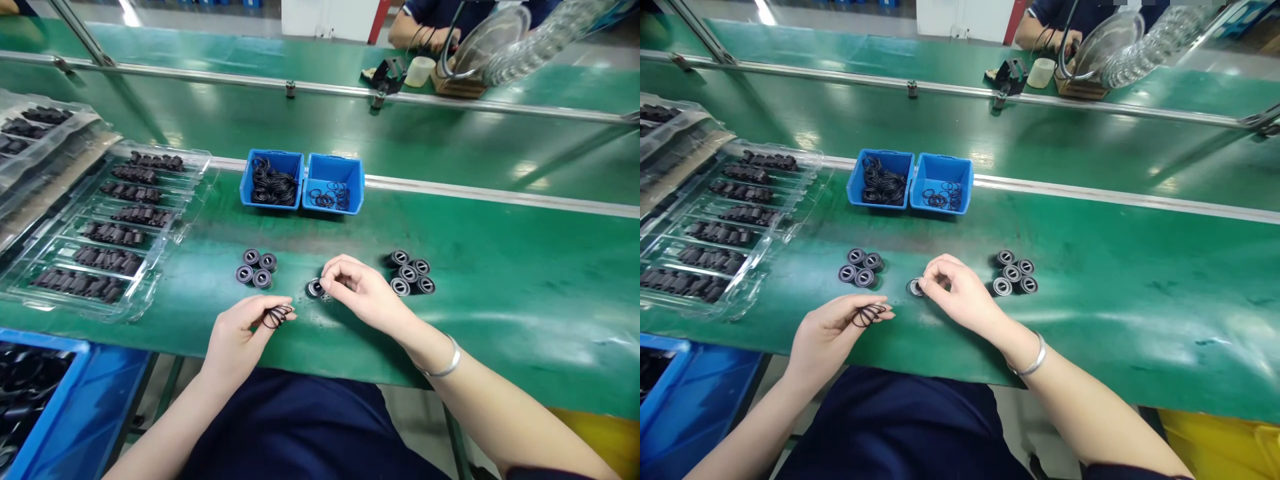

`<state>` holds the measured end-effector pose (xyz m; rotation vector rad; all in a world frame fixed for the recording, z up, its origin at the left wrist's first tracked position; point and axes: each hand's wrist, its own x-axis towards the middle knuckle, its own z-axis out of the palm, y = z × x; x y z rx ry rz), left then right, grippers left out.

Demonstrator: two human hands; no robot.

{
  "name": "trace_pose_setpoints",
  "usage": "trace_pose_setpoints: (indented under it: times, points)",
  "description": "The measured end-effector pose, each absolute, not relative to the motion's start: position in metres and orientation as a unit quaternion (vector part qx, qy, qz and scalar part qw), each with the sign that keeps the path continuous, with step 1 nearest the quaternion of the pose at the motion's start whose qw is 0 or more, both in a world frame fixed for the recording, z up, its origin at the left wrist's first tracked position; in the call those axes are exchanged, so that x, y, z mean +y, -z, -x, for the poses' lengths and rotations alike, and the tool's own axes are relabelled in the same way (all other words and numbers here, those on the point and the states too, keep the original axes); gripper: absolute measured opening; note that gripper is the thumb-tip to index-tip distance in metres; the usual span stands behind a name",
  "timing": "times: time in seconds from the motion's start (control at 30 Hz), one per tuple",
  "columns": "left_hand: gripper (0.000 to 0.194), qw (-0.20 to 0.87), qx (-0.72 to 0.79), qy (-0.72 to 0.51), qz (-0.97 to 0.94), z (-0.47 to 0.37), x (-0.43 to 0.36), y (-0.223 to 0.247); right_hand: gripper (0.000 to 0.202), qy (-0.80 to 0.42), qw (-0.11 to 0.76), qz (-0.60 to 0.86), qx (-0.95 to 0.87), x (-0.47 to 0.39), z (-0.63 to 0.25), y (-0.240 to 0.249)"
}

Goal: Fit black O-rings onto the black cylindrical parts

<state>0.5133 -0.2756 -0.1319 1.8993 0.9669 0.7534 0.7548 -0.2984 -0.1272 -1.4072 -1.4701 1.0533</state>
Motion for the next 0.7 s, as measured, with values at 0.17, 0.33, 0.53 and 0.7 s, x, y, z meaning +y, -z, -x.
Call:
trace_pose_setpoints:
  times: [0.17, 0.33, 0.53, 0.7]
  points:
    - [0.03, 0.263, 0.263, -0.325, -0.87, -0.518, -0.277, 0.141, 0.018, -0.413, 0.416, 0.572, -0.574, -0.299, -0.757, 0.139]
    - [0.032, 0.159, 0.178, -0.319, -0.917, -0.528, -0.275, 0.147, 0.016, -0.405, 0.411, 0.575, -0.58, -0.298, -0.758, 0.14]
    - [0.024, 0.068, 0.113, -0.251, -0.959, -0.537, -0.27, 0.147, 0.017, -0.432, 0.41, 0.578, -0.559, -0.299, -0.757, 0.139]
    - [0.025, 0.031, 0.076, -0.205, -0.975, -0.533, -0.266, 0.145, 0.023, -0.582, 0.438, 0.527, -0.438, -0.3, -0.753, 0.14]
